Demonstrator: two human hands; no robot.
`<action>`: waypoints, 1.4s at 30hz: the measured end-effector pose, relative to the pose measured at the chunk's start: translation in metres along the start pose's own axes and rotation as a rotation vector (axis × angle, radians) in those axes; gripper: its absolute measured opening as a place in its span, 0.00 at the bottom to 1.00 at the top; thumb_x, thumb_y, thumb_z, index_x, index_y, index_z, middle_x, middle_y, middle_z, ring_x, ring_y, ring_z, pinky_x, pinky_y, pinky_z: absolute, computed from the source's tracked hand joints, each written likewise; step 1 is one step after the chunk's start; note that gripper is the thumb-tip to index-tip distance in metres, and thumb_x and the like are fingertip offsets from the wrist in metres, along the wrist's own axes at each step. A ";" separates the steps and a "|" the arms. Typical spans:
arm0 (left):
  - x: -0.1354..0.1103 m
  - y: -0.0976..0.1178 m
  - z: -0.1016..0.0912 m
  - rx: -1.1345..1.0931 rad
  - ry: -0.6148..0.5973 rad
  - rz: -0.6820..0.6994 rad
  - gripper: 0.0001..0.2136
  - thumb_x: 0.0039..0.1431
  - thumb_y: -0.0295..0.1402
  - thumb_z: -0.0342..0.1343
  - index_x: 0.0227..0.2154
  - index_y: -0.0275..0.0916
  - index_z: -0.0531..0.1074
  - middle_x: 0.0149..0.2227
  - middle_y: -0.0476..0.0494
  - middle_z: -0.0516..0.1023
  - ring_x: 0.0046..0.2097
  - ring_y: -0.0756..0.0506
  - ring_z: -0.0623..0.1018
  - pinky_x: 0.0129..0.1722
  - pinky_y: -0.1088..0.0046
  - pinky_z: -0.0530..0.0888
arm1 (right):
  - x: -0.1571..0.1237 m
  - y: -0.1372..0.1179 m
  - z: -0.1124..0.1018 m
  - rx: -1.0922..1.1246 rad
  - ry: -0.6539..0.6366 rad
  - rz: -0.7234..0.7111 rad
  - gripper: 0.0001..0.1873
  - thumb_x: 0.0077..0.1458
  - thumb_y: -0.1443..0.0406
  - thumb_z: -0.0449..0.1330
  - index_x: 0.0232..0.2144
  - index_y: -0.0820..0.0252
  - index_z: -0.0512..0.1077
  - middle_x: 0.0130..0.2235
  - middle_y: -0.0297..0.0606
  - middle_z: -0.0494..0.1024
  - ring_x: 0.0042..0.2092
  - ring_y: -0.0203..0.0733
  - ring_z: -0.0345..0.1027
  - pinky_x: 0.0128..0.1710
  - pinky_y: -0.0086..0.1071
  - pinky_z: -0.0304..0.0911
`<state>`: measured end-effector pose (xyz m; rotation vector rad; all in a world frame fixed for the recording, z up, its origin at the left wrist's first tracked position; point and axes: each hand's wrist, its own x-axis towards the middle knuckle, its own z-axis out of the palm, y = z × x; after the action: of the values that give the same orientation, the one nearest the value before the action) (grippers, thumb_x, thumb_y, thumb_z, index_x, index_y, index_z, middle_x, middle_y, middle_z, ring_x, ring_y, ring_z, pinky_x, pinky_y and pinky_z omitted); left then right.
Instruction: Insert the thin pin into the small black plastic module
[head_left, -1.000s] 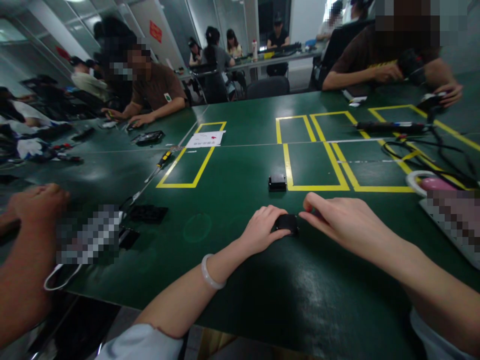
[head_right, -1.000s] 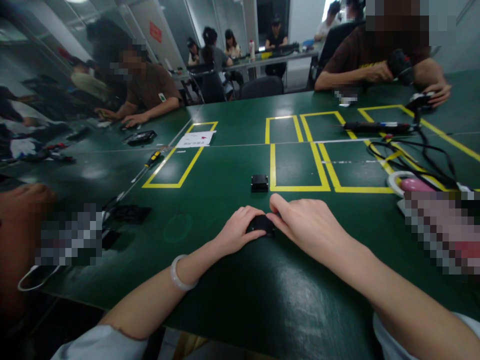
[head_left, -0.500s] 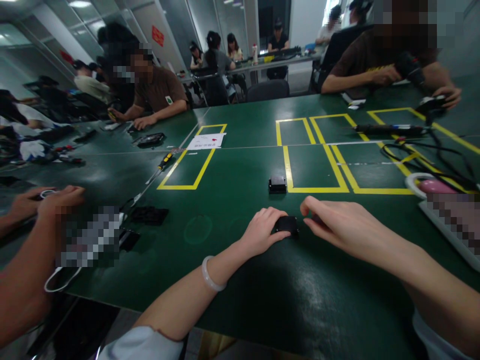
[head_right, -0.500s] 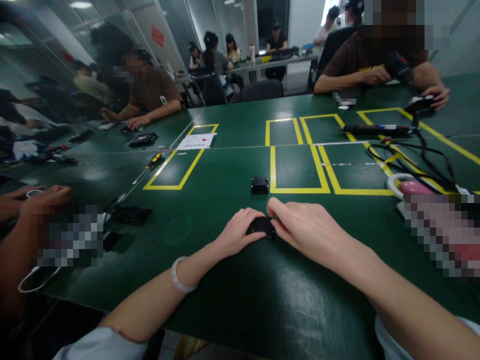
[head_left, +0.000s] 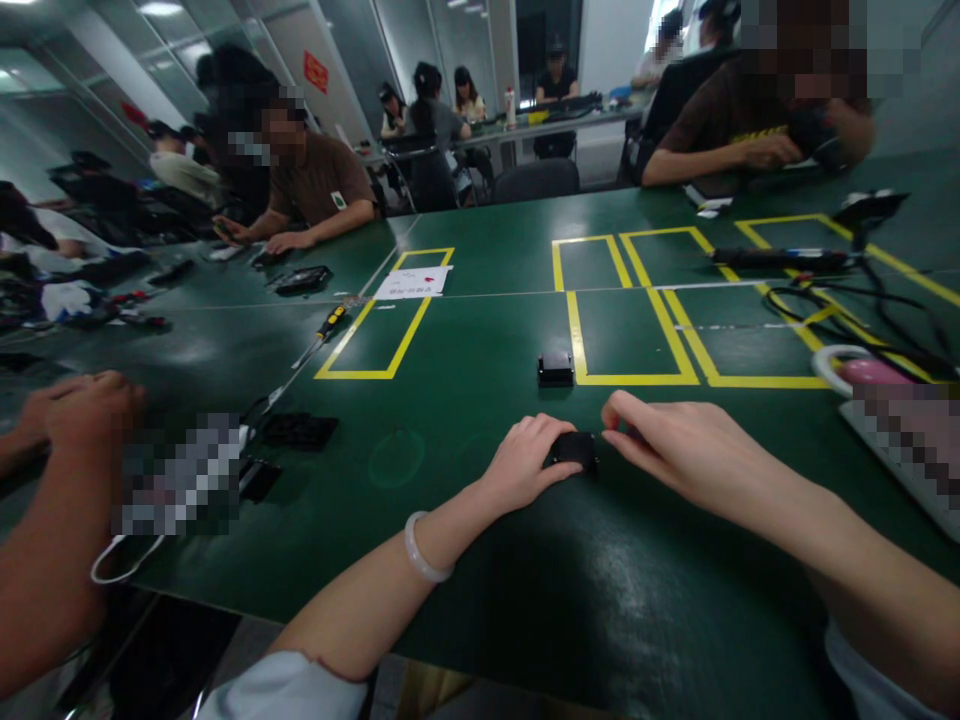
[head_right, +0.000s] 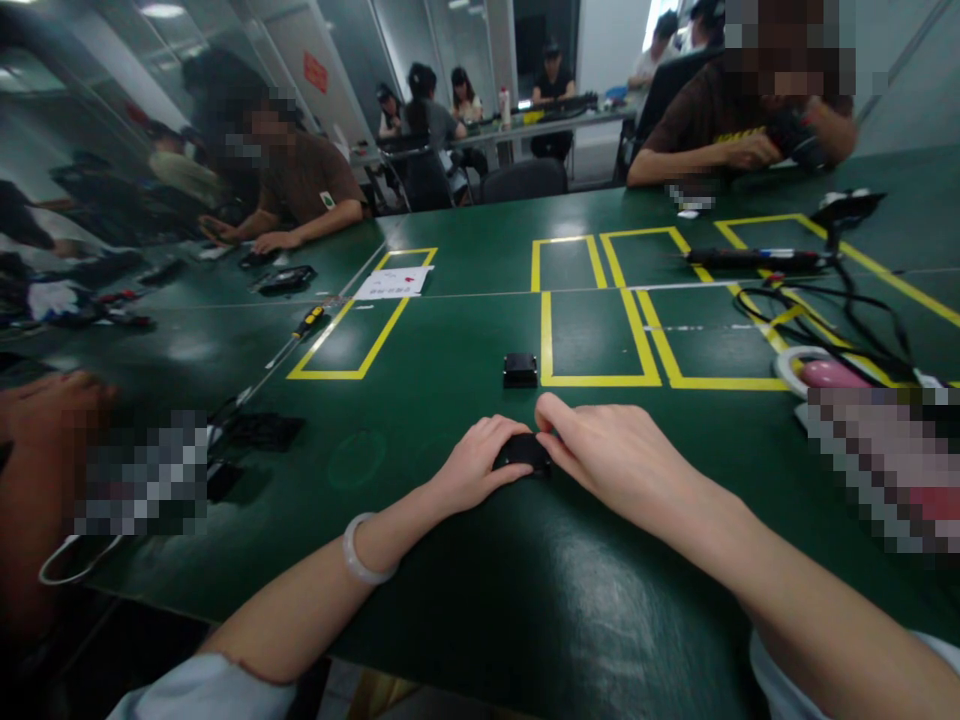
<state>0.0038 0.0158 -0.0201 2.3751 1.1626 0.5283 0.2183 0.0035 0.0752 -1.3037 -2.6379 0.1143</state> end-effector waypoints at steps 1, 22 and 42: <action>0.000 0.000 0.000 0.001 0.001 0.002 0.17 0.62 0.43 0.53 0.49 0.42 0.64 0.48 0.42 0.70 0.49 0.41 0.69 0.48 0.63 0.66 | 0.000 0.001 0.000 0.017 -0.001 -0.006 0.05 0.62 0.62 0.48 0.36 0.55 0.61 0.25 0.30 0.73 0.25 0.37 0.68 0.23 0.30 0.47; 0.000 0.000 -0.001 0.009 0.002 0.018 0.17 0.62 0.43 0.53 0.49 0.41 0.64 0.47 0.42 0.69 0.48 0.41 0.68 0.48 0.64 0.66 | -0.001 0.001 0.000 -0.026 -0.018 0.028 0.04 0.62 0.62 0.48 0.37 0.55 0.60 0.26 0.31 0.73 0.26 0.38 0.68 0.23 0.29 0.47; -0.001 -0.001 0.001 0.008 0.019 0.031 0.17 0.62 0.43 0.53 0.50 0.41 0.64 0.47 0.42 0.70 0.48 0.41 0.68 0.48 0.65 0.66 | -0.002 0.003 0.002 0.030 -0.021 0.023 0.05 0.60 0.62 0.51 0.37 0.54 0.58 0.27 0.29 0.72 0.26 0.37 0.67 0.23 0.29 0.48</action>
<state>0.0027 0.0157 -0.0216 2.4034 1.1398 0.5589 0.2215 0.0037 0.0727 -1.3304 -2.6288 0.1709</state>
